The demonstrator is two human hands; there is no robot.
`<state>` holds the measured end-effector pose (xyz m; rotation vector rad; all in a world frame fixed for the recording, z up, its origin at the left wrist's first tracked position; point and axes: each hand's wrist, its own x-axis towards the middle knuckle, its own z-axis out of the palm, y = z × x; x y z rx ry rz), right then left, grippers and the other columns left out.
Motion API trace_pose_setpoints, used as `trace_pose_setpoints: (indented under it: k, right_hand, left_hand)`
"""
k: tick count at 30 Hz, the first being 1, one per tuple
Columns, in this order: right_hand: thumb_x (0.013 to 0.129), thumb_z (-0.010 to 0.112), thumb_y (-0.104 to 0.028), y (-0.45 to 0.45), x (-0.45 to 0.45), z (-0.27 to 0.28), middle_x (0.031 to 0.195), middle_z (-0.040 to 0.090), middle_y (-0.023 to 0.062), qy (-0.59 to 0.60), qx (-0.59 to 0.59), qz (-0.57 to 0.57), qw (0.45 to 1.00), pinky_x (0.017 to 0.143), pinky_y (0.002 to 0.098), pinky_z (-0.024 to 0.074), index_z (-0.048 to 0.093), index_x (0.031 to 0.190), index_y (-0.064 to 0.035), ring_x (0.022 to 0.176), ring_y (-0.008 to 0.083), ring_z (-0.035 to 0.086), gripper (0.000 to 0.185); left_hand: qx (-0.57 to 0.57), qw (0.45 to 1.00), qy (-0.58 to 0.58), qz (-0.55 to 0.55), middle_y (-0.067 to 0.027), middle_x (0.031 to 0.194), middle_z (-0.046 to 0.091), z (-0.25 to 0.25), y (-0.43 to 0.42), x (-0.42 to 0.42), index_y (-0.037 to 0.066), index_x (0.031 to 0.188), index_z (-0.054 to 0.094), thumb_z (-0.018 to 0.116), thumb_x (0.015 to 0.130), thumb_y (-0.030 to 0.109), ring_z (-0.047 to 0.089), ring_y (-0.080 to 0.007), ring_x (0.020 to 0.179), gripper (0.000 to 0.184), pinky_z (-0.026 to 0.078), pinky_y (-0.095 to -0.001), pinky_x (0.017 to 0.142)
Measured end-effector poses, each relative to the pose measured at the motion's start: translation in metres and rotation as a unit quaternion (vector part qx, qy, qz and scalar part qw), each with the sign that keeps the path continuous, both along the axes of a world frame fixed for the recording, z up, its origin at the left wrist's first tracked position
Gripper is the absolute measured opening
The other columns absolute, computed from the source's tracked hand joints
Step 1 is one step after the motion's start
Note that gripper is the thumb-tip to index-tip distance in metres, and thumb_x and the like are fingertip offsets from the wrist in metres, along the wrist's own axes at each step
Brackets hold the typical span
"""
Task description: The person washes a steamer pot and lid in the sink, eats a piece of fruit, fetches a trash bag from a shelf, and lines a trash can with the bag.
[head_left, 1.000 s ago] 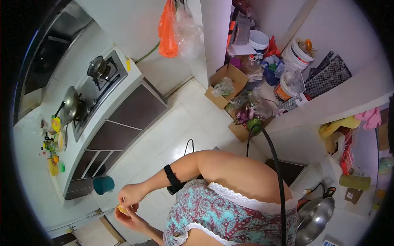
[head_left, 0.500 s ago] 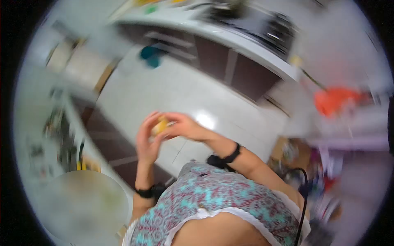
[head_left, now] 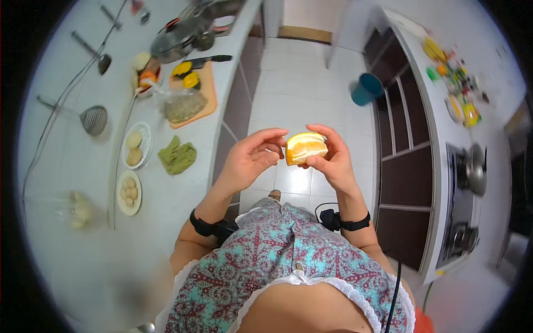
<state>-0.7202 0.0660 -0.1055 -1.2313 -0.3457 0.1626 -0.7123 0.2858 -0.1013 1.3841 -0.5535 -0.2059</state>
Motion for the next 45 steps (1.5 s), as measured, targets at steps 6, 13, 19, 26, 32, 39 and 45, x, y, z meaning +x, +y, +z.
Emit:
trace_pose_setpoints:
  k: [6,13,19,26,32,39,45]
  right_hand:
    - [0.076,0.075,-0.014,0.064,0.081,0.009,0.103,0.059,0.0056,0.009,0.000,0.099,0.995,0.076,0.0265,0.0529,0.050,0.123,-0.0014,0.093,0.0141,0.059,0.054]
    - [0.080,0.072,-0.014,0.116,0.154,0.000,0.106,0.060,0.0057,0.052,-0.007,0.280,0.959,0.072,0.0271,0.0540,0.050,0.123,-0.0014,0.089,0.0135,0.061,0.050]
    - [0.088,0.062,-0.020,0.173,0.208,0.006,0.105,0.061,0.0086,0.115,-0.066,0.448,0.884,0.065,0.0273,0.0542,0.048,0.125,-0.0008,0.080,0.0163,0.064,0.044]
    - [0.096,0.047,-0.026,0.208,0.253,0.018,0.100,0.062,0.0156,0.154,-0.079,0.600,0.781,0.063,0.0297,0.0563,0.048,0.117,0.0060,0.075,0.0237,0.067,0.039]
    - [0.095,0.045,-0.018,0.235,0.241,0.019,0.100,0.063,0.0213,0.211,-0.089,0.727,0.648,0.068,0.0323,0.0589,0.048,0.115,0.0109,0.080,0.0305,0.068,0.035]
    - [0.094,0.048,-0.016,0.259,0.196,0.014,0.100,0.063,0.0213,0.238,-0.123,0.770,0.579,0.070,0.0317,0.0586,0.050,0.115,0.0124,0.081,0.0297,0.068,0.035]
    - [0.091,0.053,-0.014,0.255,0.176,0.026,0.097,0.064,0.0179,0.161,-0.173,0.761,0.604,0.070,0.0296,0.0579,0.056,0.108,0.0107,0.080,0.0258,0.068,0.030]
  left_hand:
    - [-0.019,0.991,0.122,0.057,-0.0080,0.103,0.060,0.021,0.045,0.042,-0.001,0.122,0.051,0.051,0.094,0.018,0.059,-0.0116,0.089,0.034,0.052,-0.0257,0.074]
    - [-0.006,0.963,0.174,0.207,-0.0089,0.093,0.064,0.016,0.085,0.055,-0.006,0.110,0.057,0.047,0.095,0.014,0.063,-0.0127,0.077,0.028,0.054,-0.0250,0.066]
    - [0.027,0.893,0.171,0.415,-0.0074,0.086,0.065,0.009,0.097,0.056,-0.005,0.110,0.059,0.046,0.093,0.011,0.063,-0.0112,0.072,0.027,0.053,-0.0236,0.065]
    - [0.191,0.755,0.099,0.620,-0.0066,0.083,0.065,0.027,0.080,0.048,-0.003,0.103,0.064,0.050,0.089,0.010,0.062,-0.0107,0.069,0.023,0.052,-0.0231,0.064]
    - [0.041,0.739,0.209,0.639,-0.0073,0.085,0.065,0.032,0.070,0.007,-0.004,0.104,0.064,0.052,0.090,0.011,0.062,-0.0116,0.070,0.024,0.052,-0.0245,0.064]
    - [-0.211,0.652,0.212,0.696,-0.0108,0.093,0.065,0.016,0.041,-0.033,-0.008,0.107,0.060,0.048,0.092,0.009,0.065,-0.0165,0.077,0.025,0.055,-0.0274,0.066]
    - [-0.304,0.630,0.162,0.696,-0.0147,0.105,0.062,0.009,0.035,-0.044,-0.008,0.111,0.055,0.046,0.092,0.008,0.065,-0.0202,0.088,0.027,0.056,-0.0315,0.075]
